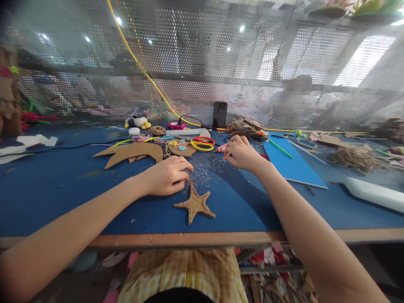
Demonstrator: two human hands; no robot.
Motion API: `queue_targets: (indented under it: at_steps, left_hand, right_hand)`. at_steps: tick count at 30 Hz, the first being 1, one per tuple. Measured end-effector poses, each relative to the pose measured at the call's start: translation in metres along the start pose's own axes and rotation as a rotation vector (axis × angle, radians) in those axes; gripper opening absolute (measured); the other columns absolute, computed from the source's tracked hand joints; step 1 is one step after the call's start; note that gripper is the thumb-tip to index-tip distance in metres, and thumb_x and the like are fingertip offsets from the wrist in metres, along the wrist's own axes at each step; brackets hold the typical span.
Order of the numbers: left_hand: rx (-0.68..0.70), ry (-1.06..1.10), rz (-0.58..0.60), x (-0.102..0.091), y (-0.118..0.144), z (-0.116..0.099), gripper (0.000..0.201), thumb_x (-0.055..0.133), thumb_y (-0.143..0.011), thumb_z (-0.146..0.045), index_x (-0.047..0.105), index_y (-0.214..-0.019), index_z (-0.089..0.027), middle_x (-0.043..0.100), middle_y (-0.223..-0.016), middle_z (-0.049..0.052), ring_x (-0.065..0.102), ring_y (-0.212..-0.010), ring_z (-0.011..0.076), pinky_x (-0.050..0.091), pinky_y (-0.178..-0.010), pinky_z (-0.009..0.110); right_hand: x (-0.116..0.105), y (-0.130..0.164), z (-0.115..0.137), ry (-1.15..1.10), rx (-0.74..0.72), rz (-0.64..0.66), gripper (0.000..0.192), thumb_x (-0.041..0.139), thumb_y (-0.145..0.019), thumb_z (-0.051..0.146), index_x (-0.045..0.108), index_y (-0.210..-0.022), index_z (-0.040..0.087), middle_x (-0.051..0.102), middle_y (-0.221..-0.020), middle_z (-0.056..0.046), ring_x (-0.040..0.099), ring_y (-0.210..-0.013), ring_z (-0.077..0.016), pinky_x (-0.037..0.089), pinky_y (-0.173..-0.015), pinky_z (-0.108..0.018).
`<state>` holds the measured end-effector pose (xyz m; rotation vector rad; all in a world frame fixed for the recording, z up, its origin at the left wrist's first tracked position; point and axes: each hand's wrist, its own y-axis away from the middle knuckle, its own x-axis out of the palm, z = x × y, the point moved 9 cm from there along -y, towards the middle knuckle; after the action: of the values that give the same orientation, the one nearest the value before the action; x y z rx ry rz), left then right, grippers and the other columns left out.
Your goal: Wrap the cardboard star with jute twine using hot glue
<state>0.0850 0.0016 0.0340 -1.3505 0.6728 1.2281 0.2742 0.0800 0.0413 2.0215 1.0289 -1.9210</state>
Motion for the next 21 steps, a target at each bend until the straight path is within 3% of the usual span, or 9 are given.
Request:
queue_targets:
  at_steps: [11,17,21]
  left_hand:
    - [-0.009,0.002,0.007,0.0,-0.001,0.0,0.02,0.054,-0.093,-0.015,0.07,-0.082,-0.016,0.069,-0.112,0.011,0.061,-0.102,0.0251,0.048,-0.094,0.041]
    - [-0.014,0.008,0.014,0.001,-0.001,0.0,0.02,0.054,-0.092,-0.015,0.071,-0.082,-0.016,0.07,-0.112,0.011,0.06,-0.102,0.0251,0.047,-0.094,0.041]
    - [-0.021,0.006,0.022,0.0,-0.001,0.001,0.021,0.052,-0.093,-0.015,0.071,-0.083,-0.016,0.07,-0.111,0.011,0.06,-0.101,0.0249,0.047,-0.093,0.041]
  right_hand:
    - [0.005,-0.001,0.001,0.313,0.024,-0.002,0.042,0.031,-0.104,0.035,0.067,-0.101,0.013,0.069,-0.105,-0.018,0.05,-0.105,-0.0325,0.036,-0.093,-0.043]
    - [0.004,-0.002,0.011,0.315,-0.029,0.0,0.048,0.022,-0.106,0.031,0.067,-0.101,0.016,0.069,-0.104,-0.016,0.051,-0.104,-0.0313,0.035,-0.092,-0.044]
    - [0.002,-0.004,0.014,0.152,-0.043,-0.026,0.04,0.029,-0.104,0.031,0.067,-0.103,0.019,0.07,-0.108,-0.014,0.052,-0.108,-0.0312,0.036,-0.095,-0.046]
